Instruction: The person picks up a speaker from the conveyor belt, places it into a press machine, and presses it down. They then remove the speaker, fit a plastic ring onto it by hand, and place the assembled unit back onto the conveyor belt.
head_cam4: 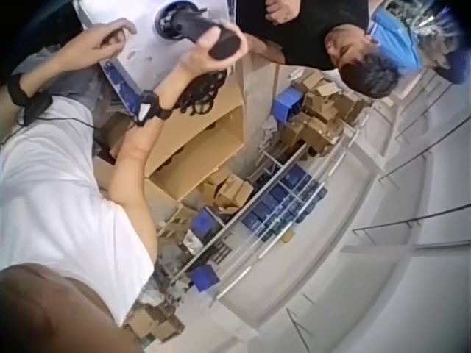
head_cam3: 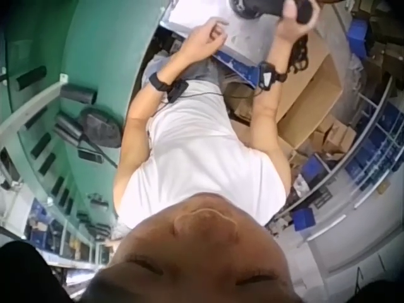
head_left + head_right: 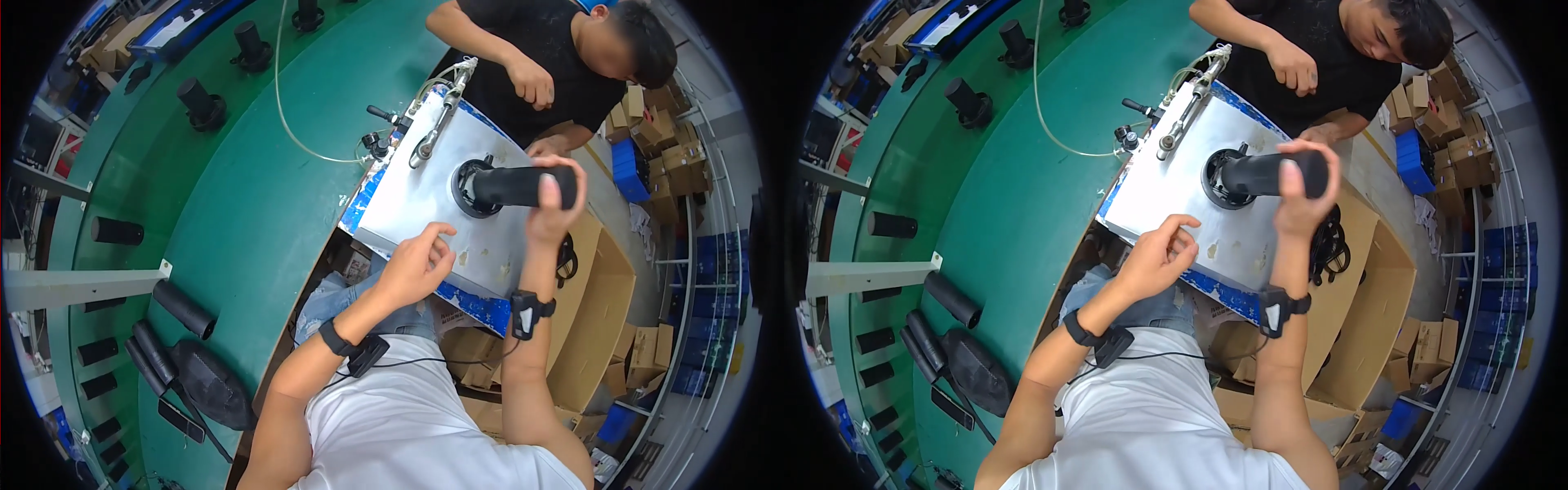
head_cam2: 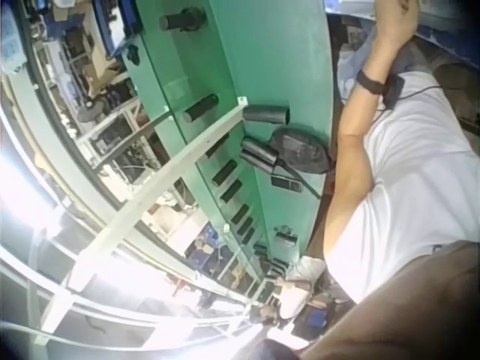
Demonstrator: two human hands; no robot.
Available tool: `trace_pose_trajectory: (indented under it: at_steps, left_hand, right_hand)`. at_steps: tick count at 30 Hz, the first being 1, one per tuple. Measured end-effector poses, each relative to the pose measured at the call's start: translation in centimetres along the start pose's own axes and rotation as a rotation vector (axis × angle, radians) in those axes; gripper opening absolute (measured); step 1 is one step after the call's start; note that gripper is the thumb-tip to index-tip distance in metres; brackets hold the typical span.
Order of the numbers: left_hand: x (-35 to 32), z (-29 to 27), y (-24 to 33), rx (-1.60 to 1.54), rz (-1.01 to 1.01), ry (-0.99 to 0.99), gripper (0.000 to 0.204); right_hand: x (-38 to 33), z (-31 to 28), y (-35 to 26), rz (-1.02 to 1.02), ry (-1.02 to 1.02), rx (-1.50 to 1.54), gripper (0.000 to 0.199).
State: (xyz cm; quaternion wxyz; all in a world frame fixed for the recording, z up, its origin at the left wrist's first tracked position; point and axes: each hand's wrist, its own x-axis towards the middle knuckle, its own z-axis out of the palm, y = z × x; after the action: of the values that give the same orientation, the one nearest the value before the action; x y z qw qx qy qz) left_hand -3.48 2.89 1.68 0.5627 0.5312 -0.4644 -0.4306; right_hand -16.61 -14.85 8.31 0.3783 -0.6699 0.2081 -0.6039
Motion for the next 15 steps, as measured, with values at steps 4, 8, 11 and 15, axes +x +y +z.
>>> trace_pose_trajectory:
  at_steps: [4, 8, 11, 15]
  left_hand:
    - [0.3, -0.6, -0.8, -0.067, -0.060, -0.090, 0.031]
    - [0.2, -1.0, -0.3, -0.187, -0.072, -0.098, 0.029]
    - [0.5, -1.8, 0.0, -0.195, -0.080, -0.114, 0.027]
    - [0.6, -3.1, -0.7, -0.219, -0.081, -0.110, 0.024]
  right_hand:
    - [-0.6, 1.9, 3.0, 0.080, -0.144, -0.071, 0.029]
    - [-1.7, 3.8, 4.2, 0.028, 0.125, -0.275, 0.025]
    - [-2.7, 3.8, 4.5, 0.004, 0.147, -0.336, 0.029]
    - [-0.1, 0.1, 4.7, 0.307, -0.319, 0.136, 0.040]
